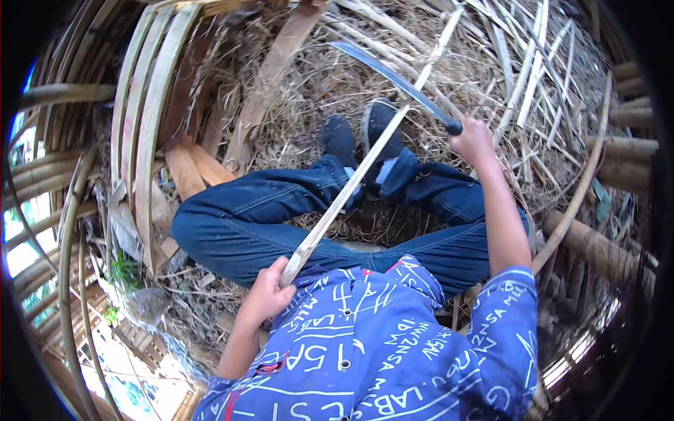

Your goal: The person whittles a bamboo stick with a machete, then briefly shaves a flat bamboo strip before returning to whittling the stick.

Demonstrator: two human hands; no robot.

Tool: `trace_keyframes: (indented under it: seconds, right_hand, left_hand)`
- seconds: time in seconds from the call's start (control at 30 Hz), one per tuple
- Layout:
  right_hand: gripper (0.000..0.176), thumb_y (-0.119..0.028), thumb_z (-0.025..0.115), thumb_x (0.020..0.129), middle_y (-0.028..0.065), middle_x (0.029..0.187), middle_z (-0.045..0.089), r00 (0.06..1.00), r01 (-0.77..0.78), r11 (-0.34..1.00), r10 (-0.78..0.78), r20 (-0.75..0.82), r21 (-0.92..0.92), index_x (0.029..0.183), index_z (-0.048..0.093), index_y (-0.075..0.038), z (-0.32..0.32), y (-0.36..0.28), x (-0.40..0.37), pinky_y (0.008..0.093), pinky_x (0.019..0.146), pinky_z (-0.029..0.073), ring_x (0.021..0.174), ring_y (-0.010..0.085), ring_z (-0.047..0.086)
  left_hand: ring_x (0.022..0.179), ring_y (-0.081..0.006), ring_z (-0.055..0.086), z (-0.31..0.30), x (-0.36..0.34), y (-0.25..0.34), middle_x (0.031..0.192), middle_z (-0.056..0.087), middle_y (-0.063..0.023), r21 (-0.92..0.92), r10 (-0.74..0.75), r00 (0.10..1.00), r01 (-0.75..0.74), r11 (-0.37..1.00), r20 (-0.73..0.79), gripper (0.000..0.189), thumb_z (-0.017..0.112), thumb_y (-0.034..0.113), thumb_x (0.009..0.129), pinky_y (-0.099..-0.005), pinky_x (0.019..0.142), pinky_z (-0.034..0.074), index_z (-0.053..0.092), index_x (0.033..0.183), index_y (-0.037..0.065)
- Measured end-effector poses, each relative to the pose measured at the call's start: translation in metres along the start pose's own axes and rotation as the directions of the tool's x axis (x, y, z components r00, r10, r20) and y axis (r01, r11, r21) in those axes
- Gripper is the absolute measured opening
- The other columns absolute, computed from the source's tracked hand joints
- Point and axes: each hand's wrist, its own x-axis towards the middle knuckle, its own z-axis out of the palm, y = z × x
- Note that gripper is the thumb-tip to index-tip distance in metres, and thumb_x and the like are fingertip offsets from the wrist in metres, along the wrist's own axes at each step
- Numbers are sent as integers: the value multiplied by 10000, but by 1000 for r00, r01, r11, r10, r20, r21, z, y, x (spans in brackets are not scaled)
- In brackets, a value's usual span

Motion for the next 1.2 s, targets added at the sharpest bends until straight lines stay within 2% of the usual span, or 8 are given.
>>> trace_keyframes:
  seconds: [0.1, 0.23, 0.33, 0.53, 0.73, 1.0, 1.1, 1.2]
  right_hand:
    - [228, -231, 659, 719, 205, 840, 691, 997, 31, 989, -42, 70, 146, 878, 700, -72, 14, -35, -39, 486, 787, 528, 834, 384, 671]
    - [208, -228, 668, 707, 209, 756, 674, 984, 33, 937, -92, 155, 347, 840, 706, -72, 10, -87, -97, 488, 736, 538, 771, 393, 666]
    - [187, -221, 672, 698, 205, 728, 669, 967, 10, 896, -121, 223, 443, 822, 698, -83, 8, -122, -136, 493, 722, 546, 751, 397, 667]
    - [150, -195, 672, 691, 201, 656, 630, 940, 9, 848, -188, 284, 529, 747, 658, -56, 1, -168, -186, 482, 649, 517, 670, 406, 642]
    - [170, -214, 670, 679, 197, 702, 664, 955, 74, 987, -112, 276, 146, 796, 655, -92, 6, -156, -175, 496, 662, 537, 697, 391, 669]
    - [230, -259, 707, 702, 188, 799, 697, 978, 52, 996, -38, 204, -67, 846, 668, -84, 5, -112, -128, 469, 741, 554, 788, 365, 697]
    - [224, -259, 683, 731, 161, 882, 711, 983, -127, 990, 133, 128, -52, 878, 699, -91, 22, -52, -89, 444, 796, 551, 848, 338, 696]
    - [198, -245, 668, 725, 168, 841, 698, 999, -6, 990, 13, 48, -143, 837, 682, -82, 17, -34, -66, 462, 769, 540, 833, 359, 683]
  left_hand:
    - [556, -324, 567, 2, 1, 4, 662, 567, -246, 40, 33, 999, -32, 999, -11, 237, 606, 53, 737, -400, 565, 446, 483, 924, -25]
    - [643, -372, 652, 2, 4, 20, 688, 604, -257, 72, 18, 996, -12, 997, -90, 257, 621, 53, 733, -393, 596, 485, 528, 960, -24]
    - [583, -176, 582, 9, 12, 25, 666, 590, -174, 67, 84, 981, -73, 995, -176, 222, 618, 36, 736, -322, 563, 458, 554, 938, -27]
    - [664, -342, 666, 23, 17, 36, 727, 639, -221, 161, 180, 960, -147, 976, -216, 392, 806, 238, 765, -379, 607, 496, 572, 934, -28]
    - [703, -411, 669, 35, 11, 26, 749, 648, -256, 169, 122, 972, -89, 982, -202, 363, 780, 215, 786, -420, 612, 505, 558, 950, -21]
    - [681, -429, 649, 41, 4, 10, 693, 641, -239, 215, 168, 959, -119, 969, -228, 305, 704, 189, 805, -507, 618, 515, 528, 985, 17]
    - [681, -431, 648, 40, -10, -15, 689, 638, -236, 248, 207, 955, -152, 957, -214, 300, 698, 175, 785, -509, 621, 516, 538, 987, 22]
    - [693, -428, 651, 37, -11, -8, 697, 637, -241, 230, 117, 968, -64, 971, -223, 299, 697, 163, 766, -507, 630, 513, 543, 982, 25]
